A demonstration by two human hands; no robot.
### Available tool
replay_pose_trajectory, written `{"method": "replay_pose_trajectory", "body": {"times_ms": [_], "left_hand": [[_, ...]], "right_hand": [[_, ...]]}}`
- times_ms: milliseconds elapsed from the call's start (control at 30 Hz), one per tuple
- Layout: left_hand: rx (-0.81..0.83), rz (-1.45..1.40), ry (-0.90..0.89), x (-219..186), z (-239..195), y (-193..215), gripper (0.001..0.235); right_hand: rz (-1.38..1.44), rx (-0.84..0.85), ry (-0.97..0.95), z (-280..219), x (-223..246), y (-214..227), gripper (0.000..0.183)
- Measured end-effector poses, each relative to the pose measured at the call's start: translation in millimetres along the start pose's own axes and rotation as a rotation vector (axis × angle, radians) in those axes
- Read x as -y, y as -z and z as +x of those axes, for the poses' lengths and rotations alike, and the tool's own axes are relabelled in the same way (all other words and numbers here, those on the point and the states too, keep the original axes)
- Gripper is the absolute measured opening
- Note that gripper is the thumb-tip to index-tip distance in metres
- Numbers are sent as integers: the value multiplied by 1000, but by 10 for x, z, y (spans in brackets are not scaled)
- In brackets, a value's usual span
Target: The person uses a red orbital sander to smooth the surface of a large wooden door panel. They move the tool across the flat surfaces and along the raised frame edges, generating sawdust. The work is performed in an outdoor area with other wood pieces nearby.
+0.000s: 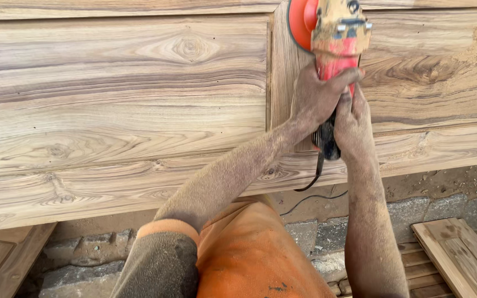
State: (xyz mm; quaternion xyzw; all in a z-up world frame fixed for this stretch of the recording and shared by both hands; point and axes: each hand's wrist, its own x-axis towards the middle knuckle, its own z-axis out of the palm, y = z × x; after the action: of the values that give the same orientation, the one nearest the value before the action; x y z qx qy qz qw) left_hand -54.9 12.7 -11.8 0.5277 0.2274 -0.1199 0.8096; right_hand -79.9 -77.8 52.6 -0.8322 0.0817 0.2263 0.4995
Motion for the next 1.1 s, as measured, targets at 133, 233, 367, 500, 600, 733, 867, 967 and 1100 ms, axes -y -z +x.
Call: {"method": "replay_pose_trajectory", "body": {"times_ms": [133, 233, 367, 500, 600, 733, 867, 967, 1100], "left_hand": [[-19, 25, 15, 174, -681, 48, 50], [-10, 27, 43, 327, -1142, 70, 48], [12, 69, 101, 544, -1633, 119, 43], [-1, 91, 159, 744, -2106, 113, 43], [28, 179, 215, 914, -2419, 112, 46], [107, 263, 224, 1095, -2674, 65, 52], [170, 302, 251, 1024, -2504, -24, 52], [140, 259, 191, 854, -2027, 1, 48], [43, 191, 77, 544, -1161, -32, 46]], "right_hand": [[-143, 6, 21, -574, -420, -3, 59], [-163, -13, -18, -1018, -736, -22, 58], [-153, -15, 68, -1525, -1029, -52, 58], [-153, -36, 24, -2010, -1296, -110, 57], [-109, -65, -38, -2391, -1537, -145, 54], [101, -142, -80, -2794, -1825, -229, 52], [182, -198, -170, -2684, -1775, -170, 53], [-21, -161, -143, -2054, -1549, -70, 56], [-141, -103, -132, -1101, -1005, 25, 58]]}}
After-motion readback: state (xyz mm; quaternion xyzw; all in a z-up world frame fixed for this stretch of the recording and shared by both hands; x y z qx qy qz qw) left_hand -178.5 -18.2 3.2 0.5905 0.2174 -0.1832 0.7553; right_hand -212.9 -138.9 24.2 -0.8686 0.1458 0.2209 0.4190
